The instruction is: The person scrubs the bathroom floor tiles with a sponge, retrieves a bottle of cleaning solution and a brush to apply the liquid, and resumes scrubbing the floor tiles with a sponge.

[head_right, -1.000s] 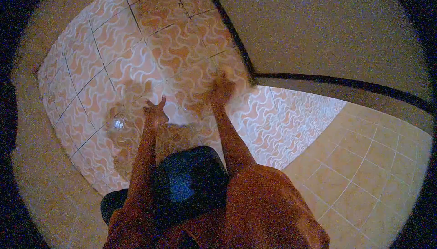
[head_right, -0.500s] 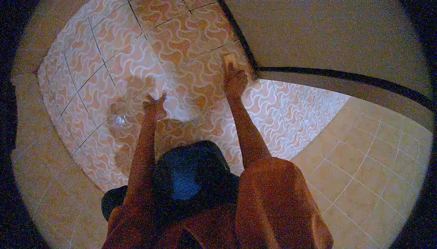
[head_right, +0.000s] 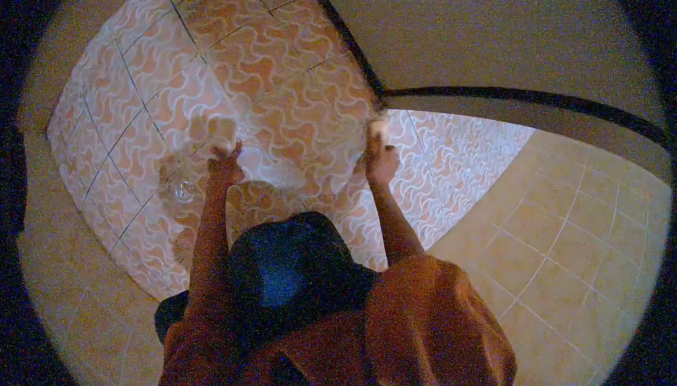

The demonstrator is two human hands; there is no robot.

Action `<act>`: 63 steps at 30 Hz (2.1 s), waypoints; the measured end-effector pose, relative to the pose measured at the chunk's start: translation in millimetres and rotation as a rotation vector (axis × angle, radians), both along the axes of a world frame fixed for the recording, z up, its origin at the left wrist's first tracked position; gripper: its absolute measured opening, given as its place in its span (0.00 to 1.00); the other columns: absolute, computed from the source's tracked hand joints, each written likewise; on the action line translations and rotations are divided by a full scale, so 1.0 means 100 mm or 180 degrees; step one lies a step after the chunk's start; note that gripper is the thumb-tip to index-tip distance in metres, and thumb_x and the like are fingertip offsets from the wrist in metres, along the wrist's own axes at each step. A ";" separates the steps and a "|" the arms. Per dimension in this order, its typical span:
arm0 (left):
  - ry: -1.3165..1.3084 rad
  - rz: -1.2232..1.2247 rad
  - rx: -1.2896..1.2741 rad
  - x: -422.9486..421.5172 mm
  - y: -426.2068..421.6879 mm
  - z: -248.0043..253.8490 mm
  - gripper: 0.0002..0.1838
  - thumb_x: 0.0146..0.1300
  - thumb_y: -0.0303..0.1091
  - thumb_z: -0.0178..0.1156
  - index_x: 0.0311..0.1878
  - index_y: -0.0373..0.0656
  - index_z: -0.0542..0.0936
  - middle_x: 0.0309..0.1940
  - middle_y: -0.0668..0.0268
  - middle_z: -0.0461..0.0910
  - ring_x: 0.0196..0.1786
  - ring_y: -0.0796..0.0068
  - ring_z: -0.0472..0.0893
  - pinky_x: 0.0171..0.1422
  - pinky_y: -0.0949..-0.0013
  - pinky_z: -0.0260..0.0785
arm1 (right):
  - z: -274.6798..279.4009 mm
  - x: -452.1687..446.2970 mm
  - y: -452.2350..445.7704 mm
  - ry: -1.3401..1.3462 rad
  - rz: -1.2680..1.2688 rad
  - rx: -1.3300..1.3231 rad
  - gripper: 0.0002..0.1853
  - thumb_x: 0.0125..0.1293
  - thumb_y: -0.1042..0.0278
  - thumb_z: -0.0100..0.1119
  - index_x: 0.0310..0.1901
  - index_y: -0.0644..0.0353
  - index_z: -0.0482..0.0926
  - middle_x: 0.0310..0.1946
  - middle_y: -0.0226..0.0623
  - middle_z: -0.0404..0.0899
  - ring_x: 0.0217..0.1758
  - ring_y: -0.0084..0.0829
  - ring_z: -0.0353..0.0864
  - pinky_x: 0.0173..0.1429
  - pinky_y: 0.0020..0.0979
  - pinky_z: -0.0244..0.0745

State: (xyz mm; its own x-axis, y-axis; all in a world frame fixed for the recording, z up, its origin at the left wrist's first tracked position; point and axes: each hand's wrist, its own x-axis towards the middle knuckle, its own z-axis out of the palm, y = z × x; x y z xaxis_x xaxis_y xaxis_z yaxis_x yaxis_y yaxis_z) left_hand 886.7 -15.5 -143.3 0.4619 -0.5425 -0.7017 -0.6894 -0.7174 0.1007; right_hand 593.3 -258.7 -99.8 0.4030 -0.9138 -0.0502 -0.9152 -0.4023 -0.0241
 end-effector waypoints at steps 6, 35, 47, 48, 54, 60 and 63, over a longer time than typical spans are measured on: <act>0.0172 -0.0112 0.0064 0.04 -0.05 0.05 0.45 0.45 0.42 0.55 0.67 0.68 0.43 0.62 0.31 0.42 0.66 0.34 0.45 0.61 0.40 0.49 | -0.60 0.85 0.48 -0.0552 -0.0117 -0.0045 0.27 0.51 0.57 0.57 0.55 0.48 0.68 0.31 0.46 0.68 0.36 0.42 0.69 0.39 0.41 0.64; -0.0038 0.0392 -0.0223 -0.07 -0.07 0.03 0.46 0.42 0.50 0.63 0.66 0.71 0.50 0.62 0.33 0.44 0.65 0.34 0.46 0.59 0.37 0.49 | -0.06 2.46 -0.89 -0.0232 0.1663 -0.1485 0.19 0.56 0.57 0.51 0.48 0.56 0.72 0.31 0.44 0.76 0.34 0.42 0.75 0.37 0.45 0.68; 0.0083 0.0475 0.0225 -0.06 -0.25 0.33 0.37 0.51 0.43 0.57 0.64 0.70 0.54 0.63 0.37 0.47 0.67 0.40 0.44 0.62 0.40 0.46 | -0.73 3.92 0.72 -0.1613 0.2471 0.0984 0.17 0.53 0.63 0.52 0.44 0.60 0.71 0.36 0.48 0.74 0.34 0.48 0.73 0.42 0.47 0.67; 0.0077 0.0711 -0.0046 -0.06 -0.26 0.44 0.36 0.51 0.41 0.56 0.64 0.70 0.55 0.63 0.37 0.47 0.67 0.40 0.45 0.63 0.41 0.47 | -0.82 3.96 0.55 -0.1766 0.2101 0.1076 0.15 0.56 0.61 0.51 0.42 0.59 0.72 0.36 0.49 0.75 0.33 0.48 0.73 0.40 0.47 0.68; 0.0190 0.0870 -0.0054 -0.02 -0.29 0.39 0.34 0.52 0.39 0.55 0.63 0.72 0.57 0.63 0.35 0.42 0.66 0.38 0.48 0.64 0.40 0.43 | -0.39 3.52 -1.11 -0.0211 0.1375 -0.0214 0.25 0.50 0.50 0.58 0.49 0.52 0.71 0.32 0.45 0.75 0.32 0.45 0.75 0.35 0.45 0.68; 0.0202 0.1271 -0.0452 -0.11 -0.25 0.30 0.31 0.53 0.48 0.54 0.63 0.68 0.59 0.61 0.36 0.48 0.64 0.33 0.48 0.61 0.33 0.40 | -0.19 3.86 0.18 -0.0626 0.2137 -0.0188 0.21 0.56 0.61 0.51 0.53 0.49 0.71 0.33 0.46 0.73 0.36 0.45 0.72 0.39 0.49 0.67; -0.0016 0.1189 -0.0508 -0.20 -0.25 0.05 0.33 0.52 0.50 0.54 0.63 0.63 0.59 0.61 0.38 0.54 0.64 0.31 0.48 0.59 0.30 0.41 | -0.10 3.84 1.01 -0.0664 0.3502 0.0013 0.20 0.56 0.62 0.52 0.52 0.44 0.72 0.36 0.47 0.73 0.39 0.44 0.71 0.43 0.46 0.66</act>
State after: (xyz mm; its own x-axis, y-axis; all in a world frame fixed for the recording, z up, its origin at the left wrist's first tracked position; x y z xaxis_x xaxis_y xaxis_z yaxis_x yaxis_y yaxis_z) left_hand 866.9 -40.2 -138.3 0.6511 -0.4387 -0.6194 -0.3851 -0.8942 0.2284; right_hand 977.3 -158.0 -109.5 0.9924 -0.0548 0.1105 -0.0392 -0.9895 -0.1388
